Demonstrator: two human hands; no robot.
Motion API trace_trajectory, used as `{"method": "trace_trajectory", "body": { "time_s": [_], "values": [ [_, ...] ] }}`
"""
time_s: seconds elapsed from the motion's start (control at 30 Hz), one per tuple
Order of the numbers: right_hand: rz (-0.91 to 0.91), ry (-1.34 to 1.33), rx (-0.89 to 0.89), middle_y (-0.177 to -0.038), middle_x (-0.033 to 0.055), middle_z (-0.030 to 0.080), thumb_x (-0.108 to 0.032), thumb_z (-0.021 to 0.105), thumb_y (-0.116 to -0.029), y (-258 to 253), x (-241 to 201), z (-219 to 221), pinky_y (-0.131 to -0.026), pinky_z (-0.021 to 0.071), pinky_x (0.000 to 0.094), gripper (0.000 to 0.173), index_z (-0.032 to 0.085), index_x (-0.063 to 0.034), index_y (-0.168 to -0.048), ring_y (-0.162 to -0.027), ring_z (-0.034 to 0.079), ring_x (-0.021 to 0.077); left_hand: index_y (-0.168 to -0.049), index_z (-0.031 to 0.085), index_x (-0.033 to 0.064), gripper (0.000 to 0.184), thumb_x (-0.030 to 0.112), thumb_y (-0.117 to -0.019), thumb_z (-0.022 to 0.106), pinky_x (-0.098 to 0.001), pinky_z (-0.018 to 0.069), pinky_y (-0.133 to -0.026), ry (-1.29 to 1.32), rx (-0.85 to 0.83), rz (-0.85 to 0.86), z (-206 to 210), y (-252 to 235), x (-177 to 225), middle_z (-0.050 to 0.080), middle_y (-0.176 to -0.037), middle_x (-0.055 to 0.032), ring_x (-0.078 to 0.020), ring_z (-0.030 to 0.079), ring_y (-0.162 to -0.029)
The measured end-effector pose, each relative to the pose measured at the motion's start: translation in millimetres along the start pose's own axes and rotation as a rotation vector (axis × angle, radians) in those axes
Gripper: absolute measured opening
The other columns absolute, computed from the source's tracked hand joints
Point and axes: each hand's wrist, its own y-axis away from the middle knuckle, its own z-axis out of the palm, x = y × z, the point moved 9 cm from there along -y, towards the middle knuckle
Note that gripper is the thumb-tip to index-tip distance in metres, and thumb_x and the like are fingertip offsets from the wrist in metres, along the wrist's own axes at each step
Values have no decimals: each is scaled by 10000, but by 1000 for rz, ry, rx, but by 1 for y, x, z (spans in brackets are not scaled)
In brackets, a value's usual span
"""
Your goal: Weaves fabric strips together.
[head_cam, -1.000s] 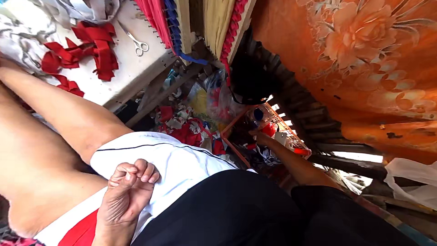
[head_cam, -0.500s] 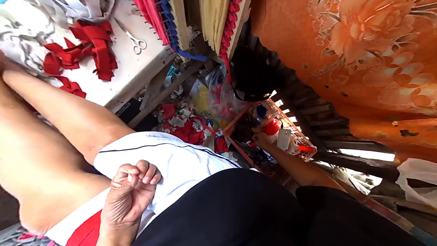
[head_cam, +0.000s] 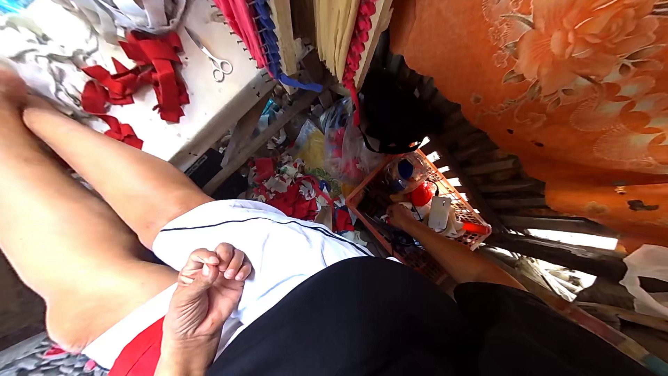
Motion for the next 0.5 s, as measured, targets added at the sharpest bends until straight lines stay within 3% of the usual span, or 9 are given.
{"method": "trace_trajectory", "body": {
  "time_s": [0.13,0.3,0.4,0.5],
  "values": [
    [4,75,-14,-1265,235,654,-201,668,-959,4,-3,3,-998,500,611,284,712,-15,-1170,-1215,616,406,-952,728,99,26,92,-930,715,-287,577,-755,3,3,-1,1,-1,0,691,-941,-67,-166,674,-823],
    [-104,299,-93,-1472,251,501,-100,746,-874,11,-4,19,-1090,359,651,503,631,-44,-1360,-1394,427,446,-945,735,102,26,95,-924,722,-275,575,-747,8,13,-5,2,-1,-1,695,-934,-62,-156,676,-817],
    [-136,304,-31,-1460,264,499,-15,731,-860,9,-1,23,-1105,343,655,524,610,-23,-1369,-1387,431,454,-950,732,108,28,101,-924,723,-276,572,-748,4,8,-2,1,0,-1,693,-938,-60,-155,673,-824],
    [-128,346,-15,-1465,253,502,15,659,-907,3,-1,27,-1121,332,645,501,582,-34,-1399,-1405,421,436,-943,732,107,22,99,-924,723,-280,572,-750,2,6,1,0,0,-1,693,-935,-60,-156,673,-824]
  ]
}}
